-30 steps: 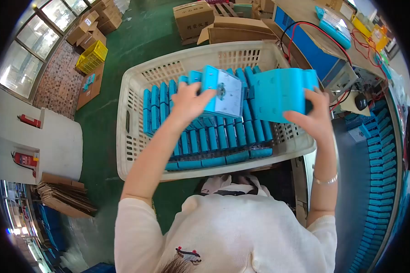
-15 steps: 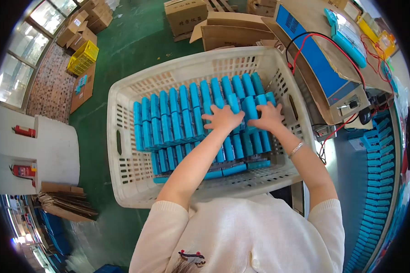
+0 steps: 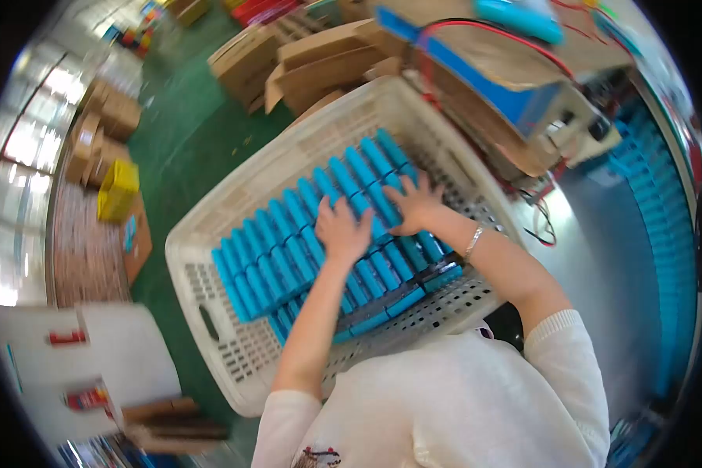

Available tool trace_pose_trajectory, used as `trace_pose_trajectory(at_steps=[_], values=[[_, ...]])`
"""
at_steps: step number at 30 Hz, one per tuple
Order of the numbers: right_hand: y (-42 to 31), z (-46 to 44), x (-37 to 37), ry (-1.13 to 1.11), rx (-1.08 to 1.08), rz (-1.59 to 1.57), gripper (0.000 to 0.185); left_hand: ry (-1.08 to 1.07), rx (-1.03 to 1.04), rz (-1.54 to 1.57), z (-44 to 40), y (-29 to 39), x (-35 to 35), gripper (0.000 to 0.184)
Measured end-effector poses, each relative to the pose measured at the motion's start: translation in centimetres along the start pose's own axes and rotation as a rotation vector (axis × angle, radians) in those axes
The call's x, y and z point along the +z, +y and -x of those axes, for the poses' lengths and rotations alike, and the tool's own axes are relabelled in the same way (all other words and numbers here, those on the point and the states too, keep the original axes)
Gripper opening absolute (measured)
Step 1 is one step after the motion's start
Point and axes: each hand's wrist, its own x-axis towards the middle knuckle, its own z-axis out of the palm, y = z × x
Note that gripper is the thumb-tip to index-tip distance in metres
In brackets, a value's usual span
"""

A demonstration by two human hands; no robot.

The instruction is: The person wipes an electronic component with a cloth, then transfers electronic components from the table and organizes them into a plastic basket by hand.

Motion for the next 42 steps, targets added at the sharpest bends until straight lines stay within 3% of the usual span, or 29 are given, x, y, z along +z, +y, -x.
trace_pose_trajectory(at_steps=[2,3,7,8,9,10,11,13,15,16,17,19,21,22,23,24,25,26,28,29,31,32,33,36,40,42], values=[[-0.5,2.6,-3.3,-0.021,-0.053,0.034,0.074,-0.42,0.166,0.189,-1.5,-1.2,-3.4,0.036],[-0.1,4.0,-4.4,-0.03,-0.081,-0.025,0.069,-0.661,0.097,0.25,-1.5,0.4,-6.2,0.033],[3.3,12.6,-4.8,0.179,-0.843,-0.685,0.052,-1.16,0.435,0.3,-1.9,3.7,-10.5,0.025],[4.2,15.3,-4.6,0.13,-0.878,-0.787,0.052,-1.178,0.489,0.294,-2.0,5.8,-11.2,0.025],[5.3,17.8,-4.1,0.079,-0.919,-0.888,0.052,-1.333,0.573,0.398,-1.6,8.3,-12.2,0.023],[6.6,19.9,-3.3,0.019,-0.86,-0.956,0.054,-1.492,0.646,0.498,-1.1,10.5,-12.9,0.021],[7.9,21.9,-2.4,-0.042,-0.804,-1.027,0.055,-1.511,0.681,0.489,-0.6,12.7,-13.2,0.021],[10.5,26.2,-0.8,0.114,-0.59,-1.084,0.055,-1.683,0.93,0.536,-0.1,17.9,-12.8,0.017],[12.7,29.9,0.0,0.307,-0.373,-1.183,0.05,-1.622,1.04,0.512,0.8,22.8,-10.6,0.017],[14.0,31.2,0.8,0.322,-0.366,-1.173,0.05,-1.559,1.113,0.493,1.4,25.5,-9.3,0.016],[15.3,31.9,1.9,0.493,-0.311,-1.386,0.047,-1.401,1.206,0.483,2.3,28.2,-7.9,0.015],[18.2,32.2,3.3,0.809,-0.211,-1.698,0.04,-1.349,1.117,0.604,3.7,33.4,-4.9,0.016],[22.4,31.6,4.1,0.991,0.019,-1.704,0.036,-1.4,1.025,0.777,3.8,38.1,0.6,0.022],[24.6,31.0,4.4,0.995,0.0,-1.699,0.036,-1.38,0.939,0.737,3.4,40.7,2.5,0.025],[26.9,30.5,4.7,1.04,0.182,-1.678,0.034,-1.363,0.946,0.734,3.1,43.2,5.1,0.025],[29.1,30.0,5.0,1.079,0.369,-1.651,0.031,-1.178,0.96,0.778,2.9,45.6,8.0,0.029],[31.1,29.7,5.4,1.075,0.358,-1.653,0.031,-0.996,0.963,0.815,2.5,47.5,10.7,0.034],[32.9,29.3,5.7,1.015,0.375,-1.644,0.028,-0.985,0.959,0.812,1.7,49.1,13.4,0.034],[35.7,29.6,5.4,0.966,0.349,-1.625,0.021,-0.458,1.134,0.526,0.3,52.5,17.0,0.05],[37.5,29.8,5.4,0.949,0.343,-1.623,0.021,-0.452,1.118,0.526,-0.1,53.9,18.0,0.05],[40.8,29.7,5.7,1.129,0.331,-1.441,0.017,-0.323,0.966,0.043,-0.9,55.9,19.0,0.077],[42.8,29.4,5.4,1.235,0.331,-1.357,0.017,-0.283,0.923,-0.027,-1.5,56.5,20.0,0.083],[44.7,29.1,4.6,1.227,0.323,-1.364,0.017,-0.281,0.915,-0.035,-2.2,56.9,21.1,0.083],[50.0,27.8,0.6,1.297,0.42,-1.011,0.023,-0.581,0.726,-0.26,-3.9,58.3,23.1,0.079],[55.2,21.3,-3.7,1.209,0.452,-0.866,0.037,-0.47,0.891,-0.643,-1.7,59.4,21.7,0.075],[56.8,17.3,-5.3,0.927,0.598,-0.756,0.051,-0.511,0.839,-0.591,-2.1,59.5,22.8,0.073]])
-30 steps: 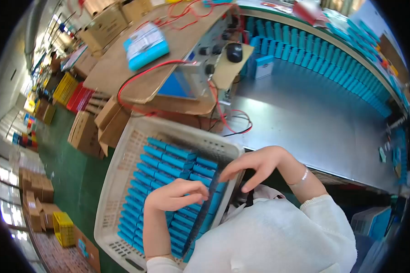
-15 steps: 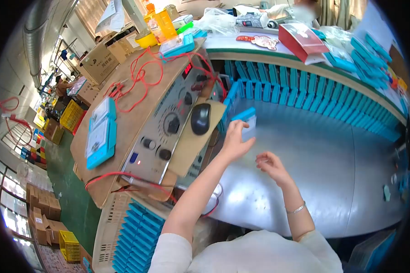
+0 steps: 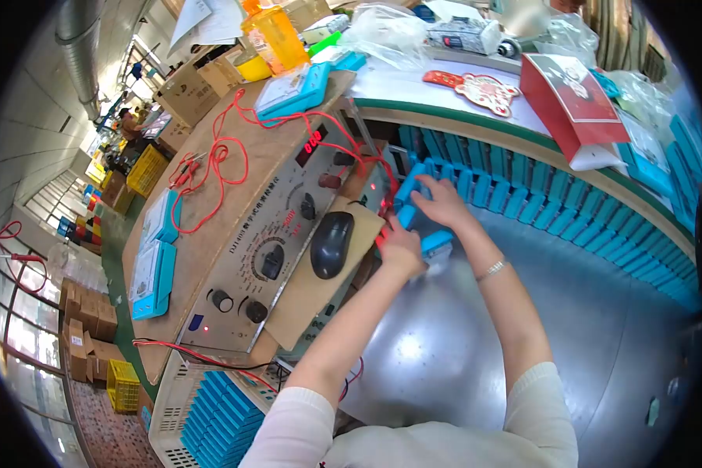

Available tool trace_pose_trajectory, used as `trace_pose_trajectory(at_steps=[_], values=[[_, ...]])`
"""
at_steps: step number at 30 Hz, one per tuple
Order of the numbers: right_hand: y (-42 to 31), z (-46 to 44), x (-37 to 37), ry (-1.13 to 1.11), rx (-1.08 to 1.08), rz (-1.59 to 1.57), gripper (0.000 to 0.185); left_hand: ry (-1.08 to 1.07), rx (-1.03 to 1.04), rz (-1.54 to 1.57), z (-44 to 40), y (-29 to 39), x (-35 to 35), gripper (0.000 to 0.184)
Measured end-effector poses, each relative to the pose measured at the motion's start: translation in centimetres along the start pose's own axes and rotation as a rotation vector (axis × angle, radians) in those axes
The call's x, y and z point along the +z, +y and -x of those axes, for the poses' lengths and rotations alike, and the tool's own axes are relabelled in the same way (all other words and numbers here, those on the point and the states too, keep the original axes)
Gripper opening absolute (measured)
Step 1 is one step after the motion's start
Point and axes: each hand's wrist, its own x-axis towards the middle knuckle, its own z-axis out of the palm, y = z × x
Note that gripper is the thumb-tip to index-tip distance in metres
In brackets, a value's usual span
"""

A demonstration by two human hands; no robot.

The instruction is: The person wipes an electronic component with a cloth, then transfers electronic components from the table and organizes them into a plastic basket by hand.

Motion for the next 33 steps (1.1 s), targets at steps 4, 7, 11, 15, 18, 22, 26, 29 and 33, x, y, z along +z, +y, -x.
trace_pose_trajectory(at_steps=[4,7,11,15,18,22,26,29,33], values=[[1.3,-5.9,3.9,-0.312,0.009,0.126,0.067,0.1,0.022,0.089,1.2,0.5,1.6,0.056],[3.0,-6.2,4.9,-0.158,0.022,0.087,0.074,-0.045,0.172,0.252,5.9,-0.2,-0.6,0.045],[5.1,-1.0,2.1,-0.056,0.358,-0.426,0.048,-0.194,0.396,0.778,13.3,-2.5,-0.9,0.047],[11.9,5.8,-1.0,0.036,-0.022,-0.383,0.039,-0.162,0.476,1.091,21.7,-7.8,-3.7,0.047],[11.0,13.3,-5.5,0.07,0.064,-0.395,0.038,0.035,0.339,1.183,28.8,-13.6,-4.5,0.051],[4.7,21.6,-9.3,0.317,0.209,-0.376,0.045,0.279,-0.137,1.084,40.6,-20.7,-4.3,0.059],[-0.9,24.8,-10.1,0.46,-0.187,-0.281,0.048,0.607,-0.57,1.298,52.3,-25.9,-2.1,0.069],[-6.2,25.4,-8.4,0.395,-0.593,-0.216,0.051,0.708,-0.682,1.461,60.7,-28.8,-0.7,0.063],[-21.4,33.3,2.2,0.053,-0.716,-0.316,0.058,0.569,-0.839,1.561,69.3,-33.3,4.6,0.063]])
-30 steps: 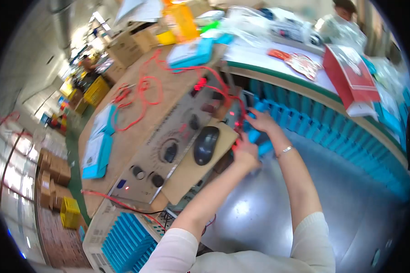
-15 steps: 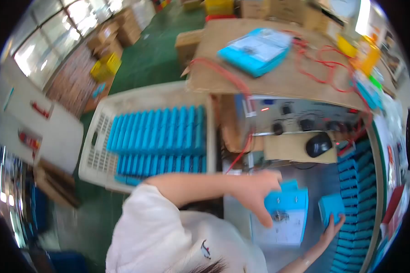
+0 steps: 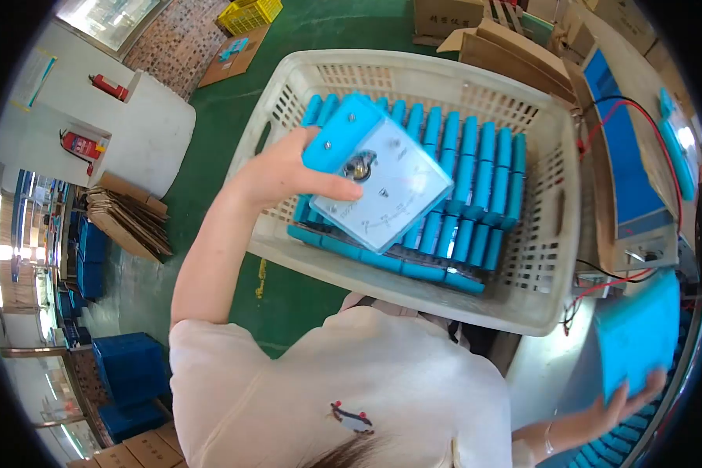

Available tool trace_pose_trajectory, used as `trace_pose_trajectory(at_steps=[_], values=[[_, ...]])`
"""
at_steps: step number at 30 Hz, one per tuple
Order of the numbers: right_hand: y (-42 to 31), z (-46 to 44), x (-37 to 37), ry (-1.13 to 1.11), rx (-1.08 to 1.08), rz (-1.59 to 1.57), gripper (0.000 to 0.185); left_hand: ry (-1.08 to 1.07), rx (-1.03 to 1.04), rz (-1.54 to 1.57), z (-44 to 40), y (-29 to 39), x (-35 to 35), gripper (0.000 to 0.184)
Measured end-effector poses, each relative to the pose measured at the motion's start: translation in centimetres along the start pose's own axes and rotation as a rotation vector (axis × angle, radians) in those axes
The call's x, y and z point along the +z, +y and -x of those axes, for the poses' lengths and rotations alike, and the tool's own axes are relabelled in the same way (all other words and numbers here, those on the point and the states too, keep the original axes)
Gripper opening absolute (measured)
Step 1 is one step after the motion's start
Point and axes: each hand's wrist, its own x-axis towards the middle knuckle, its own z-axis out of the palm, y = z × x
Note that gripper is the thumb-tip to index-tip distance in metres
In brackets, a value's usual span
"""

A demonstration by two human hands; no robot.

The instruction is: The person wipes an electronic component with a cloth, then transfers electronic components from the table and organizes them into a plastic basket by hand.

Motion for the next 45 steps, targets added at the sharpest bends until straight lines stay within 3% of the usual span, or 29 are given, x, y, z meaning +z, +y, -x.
trace_pose_trajectory(at_steps=[2,3,5,7,8,13,16,18,19,20,22,23,25,26,27,28,29,31,32,34,36,38,39,40,42,45], values=[[-5.0,-0.4,8.8,-0.399,0.018,-0.254,0.058,-0.086,-0.248,-0.13,-0.6,-4.6,-3.7,0.063],[-9.3,-1.4,13.4,-0.651,-0.156,-0.097,0.053,-0.141,-0.372,-0.187,-1.2,-7.4,-5.1,0.065],[-11.8,-0.5,22.5,-0.964,-0.247,-0.484,0.042,-0.199,-0.485,-0.24,-2.3,-11.2,-6.5,0.068],[-13.7,2.1,29.0,-1.187,-0.313,-0.417,0.033,-0.18,-0.632,-0.563,-2.9,-13.6,-7.4,0.077],[-13.8,3.7,31.6,-1.377,-0.233,-0.332,0.031,-0.184,-0.623,-0.564,-3.5,-15.4,-7.8,0.077],[-14.0,14.1,42.7,-1.704,-0.075,-0.106,0.042,-0.025,-0.76,-0.878,-4.8,-19.8,-7.6,0.081],[-16.2,18.0,45.7,-1.597,0.016,-0.166,0.045,0.044,-0.798,-0.951,-4.4,-23.0,-7.0,0.078],[-17.3,20.0,46.4,-1.526,0.017,-0.223,0.05,0.161,-0.843,-0.788,-4.7,-24.4,-7.1,0.078],[-17.8,20.6,46.5,-1.45,0.013,-0.279,0.055,0.328,-0.843,-0.614,-4.7,-23.1,-6.9,0.077],[-18.1,21.1,46.4,-1.449,0.018,-0.28,0.055,0.325,-0.844,-0.617,-4.2,-21.8,-7.0,0.077],[-18.7,22.2,45.9,-1.466,-0.039,-0.294,0.073,0.399,-0.263,-1.015,-2.4,-19.3,-7.0,0.071],[-17.3,22.8,46.7,-1.506,-0.076,-0.329,0.077,0.385,-0.258,-1.033,-1.8,-17.8,-7.8,0.071],[-15.7,22.3,47.2,-1.664,-0.19,-0.38,0.08,0.069,-0.097,-0.938,-0.8,-15.1,-10.2,0.058],[-15.5,21.1,46.9,-1.78,-0.269,-0.387,0.08,0.049,-0.078,-0.951,-0.8,-14.7,-11.0,0.058],[-17.3,17.9,45.9,-1.996,-0.234,-0.258,0.083,-0.026,-0.204,-0.82,-0.9,-14.4,-11.6,0.052],[-17.4,17.7,45.9,-1.965,-0.205,-0.253,0.083,-0.106,-0.326,-0.694,-1.1,-14.1,-12.0,0.046],[-17.4,17.5,45.9,-1.953,-0.26,-0.195,0.083,-0.14,-0.296,-0.721,-1.2,-14.0,-12.3,0.046],[-17.7,17.0,45.7,-1.929,-0.3,-0.147,0.084,-0.184,-0.014,-0.844,-1.7,-13.9,-12.9,0.046],[-18.1,16.7,45.4,-1.888,-0.256,-0.142,0.084,-0.224,0.023,-0.865,-2.3,-13.4,-13.3,0.046],[-19.3,15.1,43.8,-1.952,-0.322,-0.047,0.088,-0.26,-0.093,-0.607,-3.6,-11.7,-13.2,0.044],[-19.5,13.7,42.1,-1.928,-0.301,0.029,0.083,-0.293,-0.066,-0.592,-5.0,-9.8,-13.3,0.04],[-18.9,12.6,41.0,-1.981,-0.479,0.211,0.067,-0.298,0.077,-0.637,-6.5,-8.6,-13.0,0.038],[-19.2,11.6,39.6,-1.923,-0.528,0.314,0.05,-0.321,0.086,-0.646,-6.6,-7.6,-12.4,0.038],[-19.3,10.9,37.7,-1.91,-0.5,0.318,0.05,-0.322,0.089,-0.648,-6.6,-6.3,-11.6,0.036],[-18.9,10.0,32.8,-1.445,-0.478,0.117,0.044,-0.352,0.117,-0.656,-6.2,-3.9,-9.4,0.035],[-17.9,10.2,24.8,-1.306,-0.306,-0.381,0.045,-0.562,0.37,-0.73,-3.9,-0.6,-5.0,0.033]])
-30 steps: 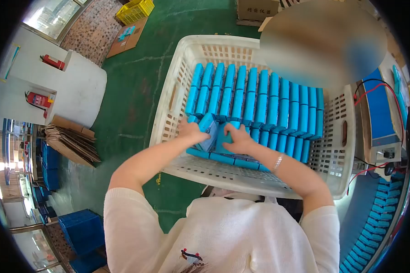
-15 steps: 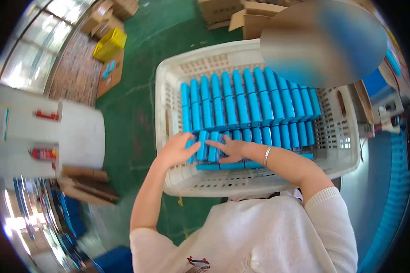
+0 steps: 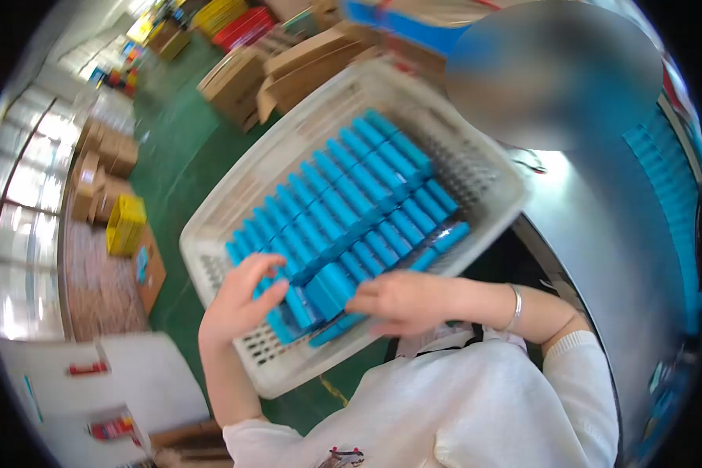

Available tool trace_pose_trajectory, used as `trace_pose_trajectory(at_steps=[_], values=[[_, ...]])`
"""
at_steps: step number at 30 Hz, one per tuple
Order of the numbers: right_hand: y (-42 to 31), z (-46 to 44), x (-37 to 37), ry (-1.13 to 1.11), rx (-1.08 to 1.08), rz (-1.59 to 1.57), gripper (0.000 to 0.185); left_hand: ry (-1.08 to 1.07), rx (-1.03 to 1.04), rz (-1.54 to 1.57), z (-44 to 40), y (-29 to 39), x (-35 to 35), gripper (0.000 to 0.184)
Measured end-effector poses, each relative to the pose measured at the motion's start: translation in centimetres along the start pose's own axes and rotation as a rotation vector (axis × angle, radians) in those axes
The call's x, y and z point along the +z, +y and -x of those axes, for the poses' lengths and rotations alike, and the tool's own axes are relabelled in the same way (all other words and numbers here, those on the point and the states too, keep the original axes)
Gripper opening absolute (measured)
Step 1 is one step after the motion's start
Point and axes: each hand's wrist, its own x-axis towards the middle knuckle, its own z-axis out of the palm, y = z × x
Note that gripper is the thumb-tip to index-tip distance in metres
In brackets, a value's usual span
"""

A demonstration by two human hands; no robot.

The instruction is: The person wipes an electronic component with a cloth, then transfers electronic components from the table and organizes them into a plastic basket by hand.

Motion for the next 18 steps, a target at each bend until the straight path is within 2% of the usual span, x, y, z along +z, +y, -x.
trace_pose_trajectory(at_steps=[1,2,4,6,7,8,9,11,13,15,17,18], values=[[-0.4,3.0,-0.1,0.063,-0.083,-0.214,0.043,-0.063,0.135,-0.041,-0.7,2.4,0.5,0.033],[-1.1,6.1,-0.4,0.118,-0.027,-0.177,0.043,-0.149,0.233,-0.029,-1.7,4.9,1.2,0.033],[-2.5,12.7,-0.6,0.243,-0.152,-0.502,0.039,-0.286,0.421,-0.029,-4.3,9.9,3.7,0.033],[-3.6,19.8,-0.2,0.397,-0.009,-0.412,0.039,-0.504,0.458,0.048,-7.1,15.0,7.4,0.033],[-4.0,23.4,0.2,0.474,0.084,-0.362,0.038,-0.557,0.539,0.029,-8.8,17.3,10.0,0.033],[-4.3,27.1,1.3,0.553,0.224,-0.465,0.037,-0.636,0.612,0.025,-10.6,19.2,13.3,0.034],[-5.0,30.4,2.6,0.636,0.267,-0.429,0.037,-0.714,0.683,0.018,-12.1,21.2,16.4,0.034],[-6.1,36.5,5.1,0.883,0.533,-0.529,0.035,-0.84,0.775,-0.086,-14.6,26.0,22.8,0.034],[-7.0,41.0,8.6,1.185,0.689,-0.586,0.03,-1.085,0.578,0.187,-16.0,29.3,29.3,0.033],[-6.4,44.3,13.0,1.59,0.656,-0.687,0.025,-1.262,0.587,-0.003,-17.3,33.0,34.3,0.031],[-7.7,46.0,16.4,1.959,0.58,-0.917,0.022,-1.346,0.613,-0.11,-17.6,35.5,38.6,0.03],[-7.7,46.5,17.7,2.039,0.573,-0.891,0.022,-1.357,0.688,-0.152,-17.8,36.9,40.2,0.03]])
